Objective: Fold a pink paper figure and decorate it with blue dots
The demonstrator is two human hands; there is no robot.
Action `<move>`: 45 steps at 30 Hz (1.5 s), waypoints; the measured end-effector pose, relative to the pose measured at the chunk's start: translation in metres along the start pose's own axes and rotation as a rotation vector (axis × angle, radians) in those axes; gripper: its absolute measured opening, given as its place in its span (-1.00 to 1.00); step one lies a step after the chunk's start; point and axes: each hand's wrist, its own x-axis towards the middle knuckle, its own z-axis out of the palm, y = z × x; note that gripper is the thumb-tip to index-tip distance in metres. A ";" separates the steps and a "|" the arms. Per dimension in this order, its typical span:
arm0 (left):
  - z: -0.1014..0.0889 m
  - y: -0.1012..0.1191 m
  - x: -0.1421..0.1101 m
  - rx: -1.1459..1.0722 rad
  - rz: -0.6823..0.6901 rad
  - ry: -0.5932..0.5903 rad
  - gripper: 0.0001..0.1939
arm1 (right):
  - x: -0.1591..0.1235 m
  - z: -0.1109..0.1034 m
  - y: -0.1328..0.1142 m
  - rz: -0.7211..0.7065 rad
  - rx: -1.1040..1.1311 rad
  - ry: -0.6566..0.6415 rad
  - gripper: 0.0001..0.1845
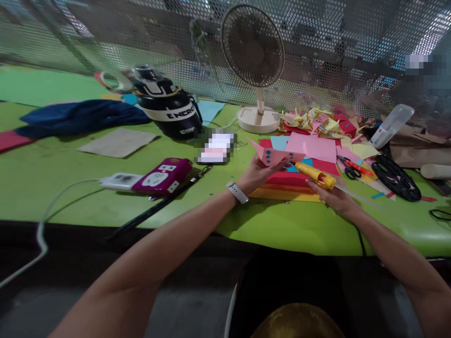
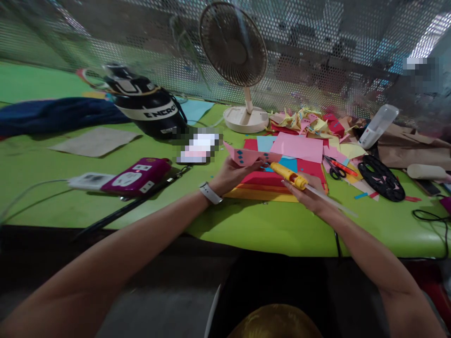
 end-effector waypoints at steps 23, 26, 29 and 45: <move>-0.019 -0.004 0.020 -0.141 -0.091 0.154 -0.63 | -0.009 -0.155 0.087 0.302 -0.814 0.401 -0.44; -0.021 -0.004 0.021 -0.122 -0.090 0.157 -0.66 | -0.020 -0.172 0.099 0.310 -0.843 0.415 -0.48; -0.021 -0.005 0.022 -0.125 -0.105 0.158 -0.67 | -0.034 -0.192 0.115 0.339 -0.869 0.410 -0.45; -0.025 -0.011 0.027 -0.232 -0.137 0.190 -0.60 | -0.039 -0.075 0.028 -0.048 -0.643 -0.001 -0.57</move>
